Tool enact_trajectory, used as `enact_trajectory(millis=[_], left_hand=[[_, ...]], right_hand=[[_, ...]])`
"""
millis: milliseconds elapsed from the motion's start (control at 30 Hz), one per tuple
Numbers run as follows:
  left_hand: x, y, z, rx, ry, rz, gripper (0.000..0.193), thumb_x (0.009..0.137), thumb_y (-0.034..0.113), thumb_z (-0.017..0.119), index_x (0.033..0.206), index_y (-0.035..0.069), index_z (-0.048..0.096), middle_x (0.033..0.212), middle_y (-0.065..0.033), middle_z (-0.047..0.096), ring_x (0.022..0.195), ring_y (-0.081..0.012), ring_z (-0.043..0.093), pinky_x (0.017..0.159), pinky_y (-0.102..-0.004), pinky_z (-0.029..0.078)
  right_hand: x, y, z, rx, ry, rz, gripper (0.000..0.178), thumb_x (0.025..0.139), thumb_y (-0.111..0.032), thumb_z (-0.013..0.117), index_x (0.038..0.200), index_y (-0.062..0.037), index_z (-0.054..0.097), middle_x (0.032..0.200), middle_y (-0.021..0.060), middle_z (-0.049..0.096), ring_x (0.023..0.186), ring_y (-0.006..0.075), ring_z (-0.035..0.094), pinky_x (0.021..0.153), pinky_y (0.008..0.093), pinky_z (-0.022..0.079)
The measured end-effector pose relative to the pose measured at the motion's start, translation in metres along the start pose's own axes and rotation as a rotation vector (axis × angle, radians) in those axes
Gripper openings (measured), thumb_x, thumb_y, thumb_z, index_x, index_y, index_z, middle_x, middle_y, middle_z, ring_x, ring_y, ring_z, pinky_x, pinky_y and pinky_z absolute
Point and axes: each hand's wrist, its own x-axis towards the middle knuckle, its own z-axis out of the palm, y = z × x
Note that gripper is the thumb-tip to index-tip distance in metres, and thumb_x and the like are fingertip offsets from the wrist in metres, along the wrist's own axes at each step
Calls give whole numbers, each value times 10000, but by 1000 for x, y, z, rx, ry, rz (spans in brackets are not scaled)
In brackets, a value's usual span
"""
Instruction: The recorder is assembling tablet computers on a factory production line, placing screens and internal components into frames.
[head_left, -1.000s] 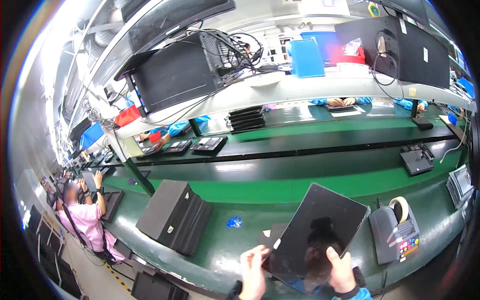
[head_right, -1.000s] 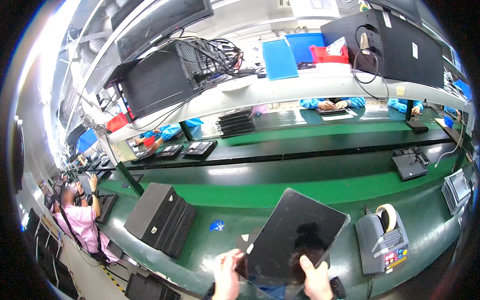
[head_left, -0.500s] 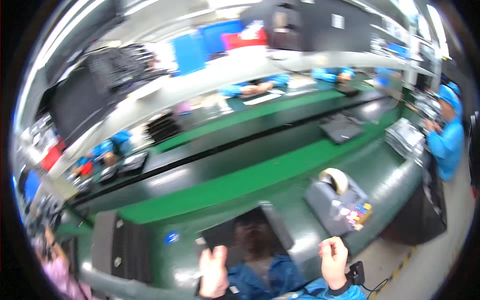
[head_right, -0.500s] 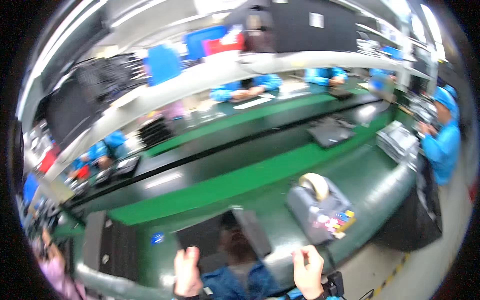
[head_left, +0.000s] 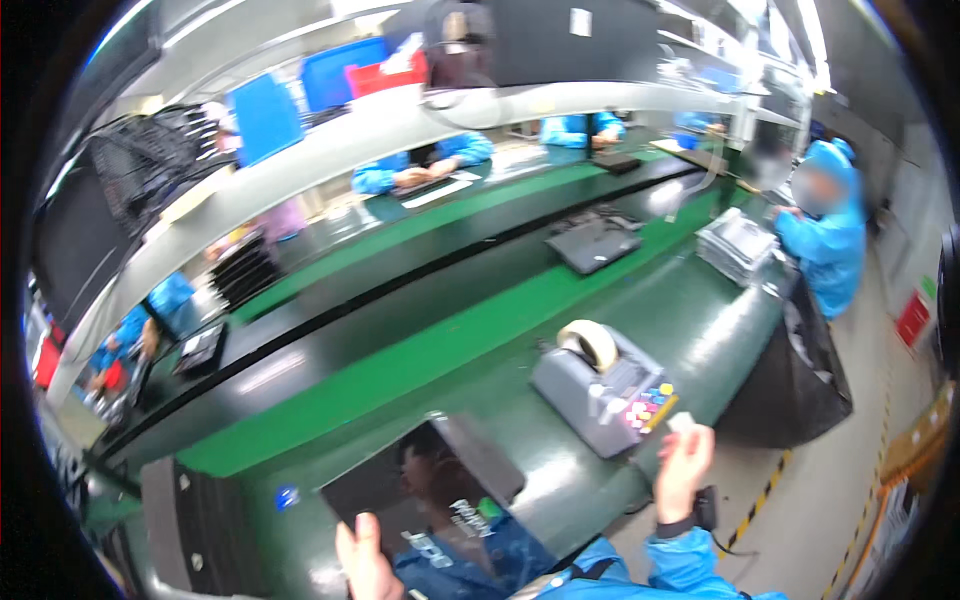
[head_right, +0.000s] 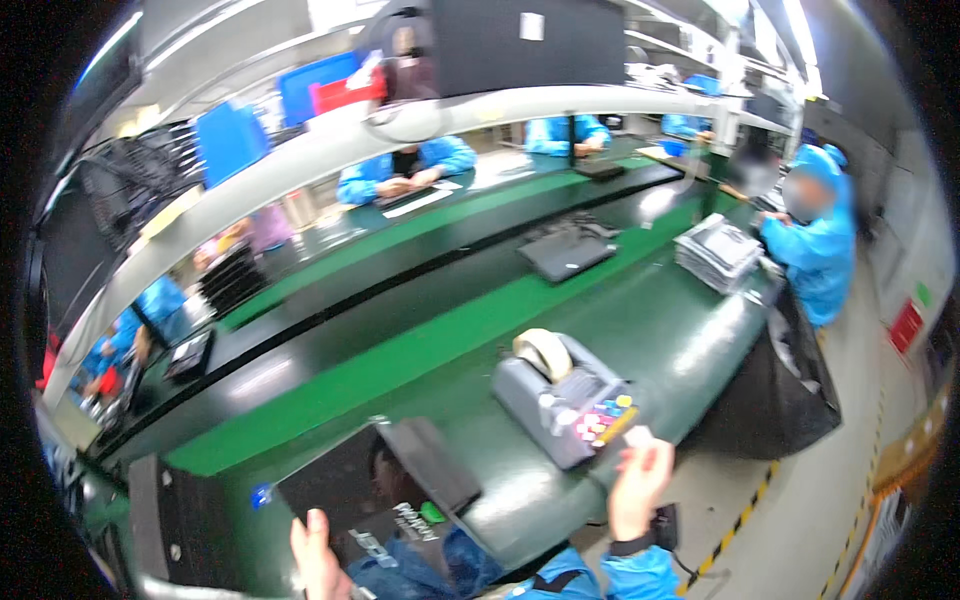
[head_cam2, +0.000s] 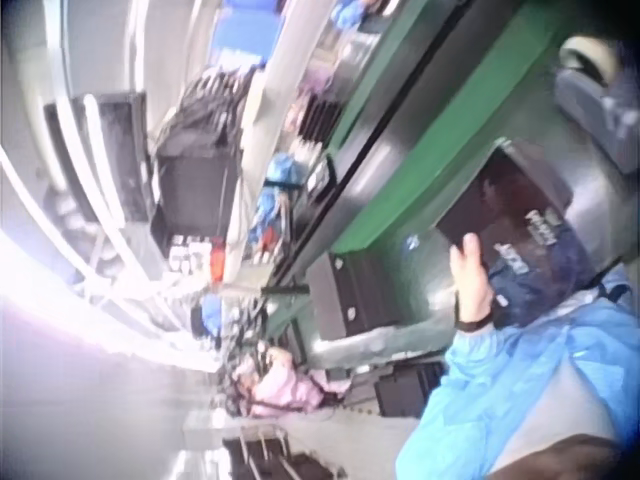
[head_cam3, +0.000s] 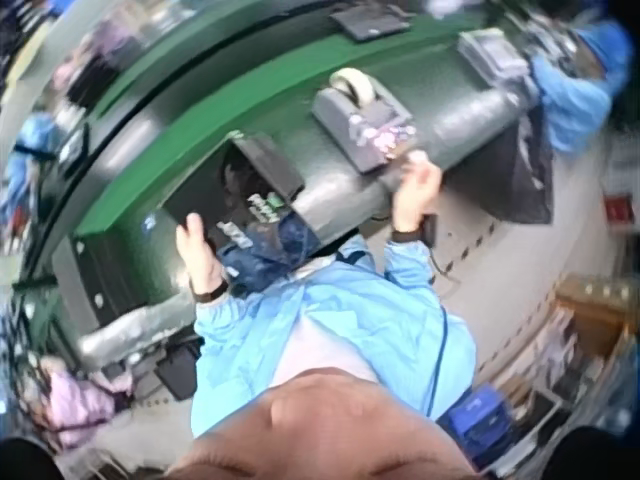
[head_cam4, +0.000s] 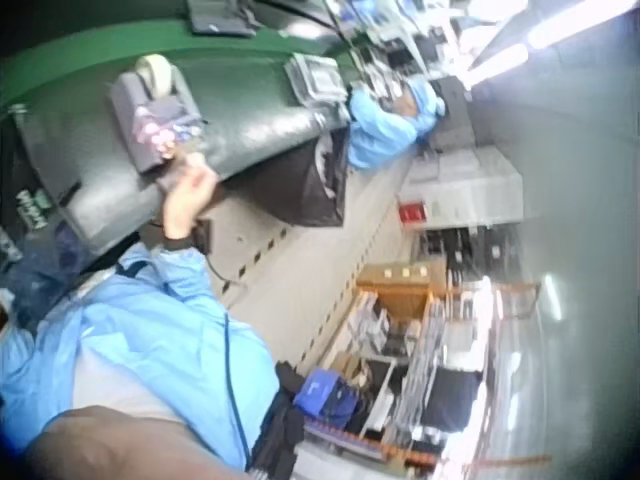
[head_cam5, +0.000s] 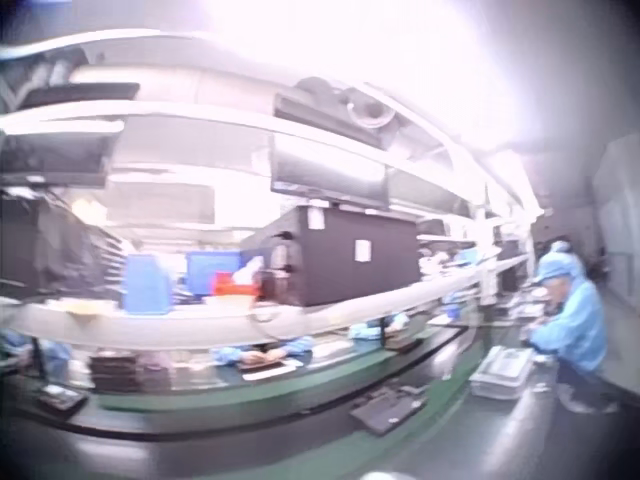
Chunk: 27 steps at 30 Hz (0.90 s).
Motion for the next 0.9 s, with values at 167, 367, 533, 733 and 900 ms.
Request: enact_trajectory(millis=[167, 367, 533, 733, 900], left_hand=[[7, -20, 1, -326, -174, 197, 239, 928, 190, 561, 1087, 14, 532, 977, -33, 590, 867, -134, 542, 783, -298, 456], [7, -27, -12, -238, -185, 153, 310, 940, 139, 536, 1211, -11, 532, 1108, -63, 612, 991, -162, 560, 862, -295, 437], [10, -36, -11, -264, -229, 187, 305, 936, 137, 542, 1203, -7, 509, 1109, -72, 600, 967, -165, 562, 858, -311, 449], [12, -38, -11, -335, -235, 178, 282, 935, 145, 543, 1172, -2, 503, 1073, -83, 599, 913, -167, 580, 826, -322, 479], [5, -22, -11, -212, -203, 195, 340, 940, 133, 540, 1246, -13, 509, 1192, -86, 584, 1047, -183, 541, 909, -310, 418]], right_hand=[[-21, -69, 43, 213, -621, -208, 177, 922, -182, 558, 835, -27, 553, 717, 14, 545, 640, 91, 515, 565, 233, 424], [-49, -124, 111, -52, -1124, -406, 186, 834, -180, 671, 764, -36, 576, 683, 56, 536, 593, 142, 530, 540, 267, 439], [-57, -117, 123, -139, -1090, -545, 238, 842, -269, 655, 772, -57, 571, 685, 79, 544, 623, 238, 554, 570, 328, 454], [-57, -107, 131, -229, -996, -584, 265, 826, -289, 673, 752, -68, 546, 671, 61, 520, 630, 233, 549, 581, 329, 449], [-66, -98, 133, -198, -988, -356, 270, 833, -295, 680, 795, -51, 572, 699, 65, 557, 624, 194, 569, 575, 312, 457]])
